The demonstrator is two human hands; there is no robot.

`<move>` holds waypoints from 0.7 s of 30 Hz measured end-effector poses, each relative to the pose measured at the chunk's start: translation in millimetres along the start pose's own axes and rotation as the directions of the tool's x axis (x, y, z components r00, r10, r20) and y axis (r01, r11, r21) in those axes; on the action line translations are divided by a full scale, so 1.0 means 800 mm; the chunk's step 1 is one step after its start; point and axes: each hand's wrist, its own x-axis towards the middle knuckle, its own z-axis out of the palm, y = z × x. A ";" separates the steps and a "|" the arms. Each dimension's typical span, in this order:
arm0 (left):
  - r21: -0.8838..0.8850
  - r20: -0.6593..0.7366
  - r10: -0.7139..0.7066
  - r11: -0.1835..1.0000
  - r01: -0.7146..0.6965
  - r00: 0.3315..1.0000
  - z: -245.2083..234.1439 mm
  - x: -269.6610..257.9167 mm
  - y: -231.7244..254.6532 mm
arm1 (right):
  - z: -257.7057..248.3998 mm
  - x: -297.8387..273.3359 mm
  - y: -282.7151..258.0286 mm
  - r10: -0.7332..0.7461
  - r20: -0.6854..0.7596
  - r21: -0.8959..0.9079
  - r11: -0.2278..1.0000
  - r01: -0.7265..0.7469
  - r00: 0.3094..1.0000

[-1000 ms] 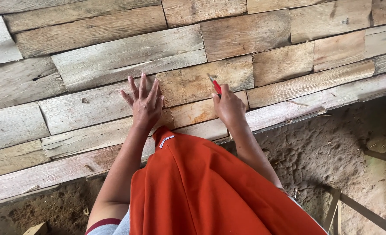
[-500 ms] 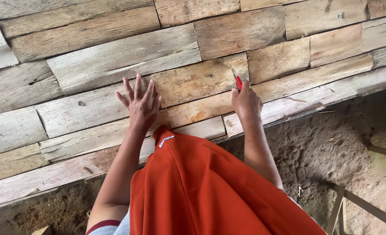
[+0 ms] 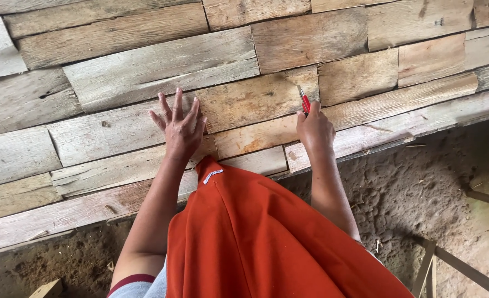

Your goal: The person uses a red utility knife to scrape the surface of a wooden plank wall. They move the knife along the wood grain, removing loose material and debris from the planks.

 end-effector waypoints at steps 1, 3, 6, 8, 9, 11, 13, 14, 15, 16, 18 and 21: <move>0.000 -0.001 -0.001 1.000 0.001 1.000 0.000 0.000 0.000 | -0.001 -0.001 -0.001 -0.001 0.000 -0.001 1.000 0.001 1.000; 0.007 -0.009 0.006 1.000 -0.006 1.000 0.001 0.000 0.000 | -0.003 -0.004 -0.003 -0.005 0.006 0.000 1.000 0.005 1.000; 0.005 -0.016 0.009 1.000 -0.009 1.000 0.001 0.000 0.000 | -0.008 -0.007 -0.005 -0.002 0.011 0.006 1.000 0.002 1.000; 0.006 -0.015 0.004 1.000 -0.004 1.000 0.001 0.000 0.000 | -0.005 -0.005 -0.003 -0.001 0.008 0.004 1.000 0.001 1.000; 0.007 -0.013 0.001 1.000 -0.001 1.000 0.002 0.000 0.000 | -0.004 -0.004 -0.002 0.002 0.004 0.003 1.000 -0.002 1.000; 0.002 -0.011 0.001 1.000 -0.001 1.000 0.000 -0.001 0.000 | -0.008 -0.005 -0.003 0.003 0.015 0.009 1.000 -0.004 1.000; -0.003 -0.008 0.001 1.000 -0.001 1.000 0.001 -0.001 0.000 | -0.011 -0.006 -0.005 0.007 0.025 0.014 1.000 -0.007 1.000; 0.008 -0.013 0.002 1.000 -0.002 1.000 0.002 -0.001 0.000 | -0.013 -0.007 -0.005 0.011 0.032 0.019 1.000 -0.012 0.999; 0.018 -0.019 0.004 1.000 -0.003 1.000 0.004 -0.001 0.000 | -0.014 -0.007 -0.006 0.016 0.038 0.024 1.000 -0.017 0.999; 0.017 -0.018 0.005 1.000 -0.005 1.000 0.004 0.000 -0.002 | -0.015 -0.007 -0.004 0.018 0.037 0.024 1.000 -0.019 0.999; 0.010 -0.029 -0.001 1.000 0.001 1.000 0.007 -0.001 -0.004 | -0.017 -0.007 0.002 0.015 0.049 0.048 0.999 -0.017 0.999; 0.038 -0.045 0.018 0.999 -0.016 0.999 0.002 -0.003 -0.001 | -0.032 -0.015 0.007 0.032 0.069 0.073 0.997 -0.037 0.997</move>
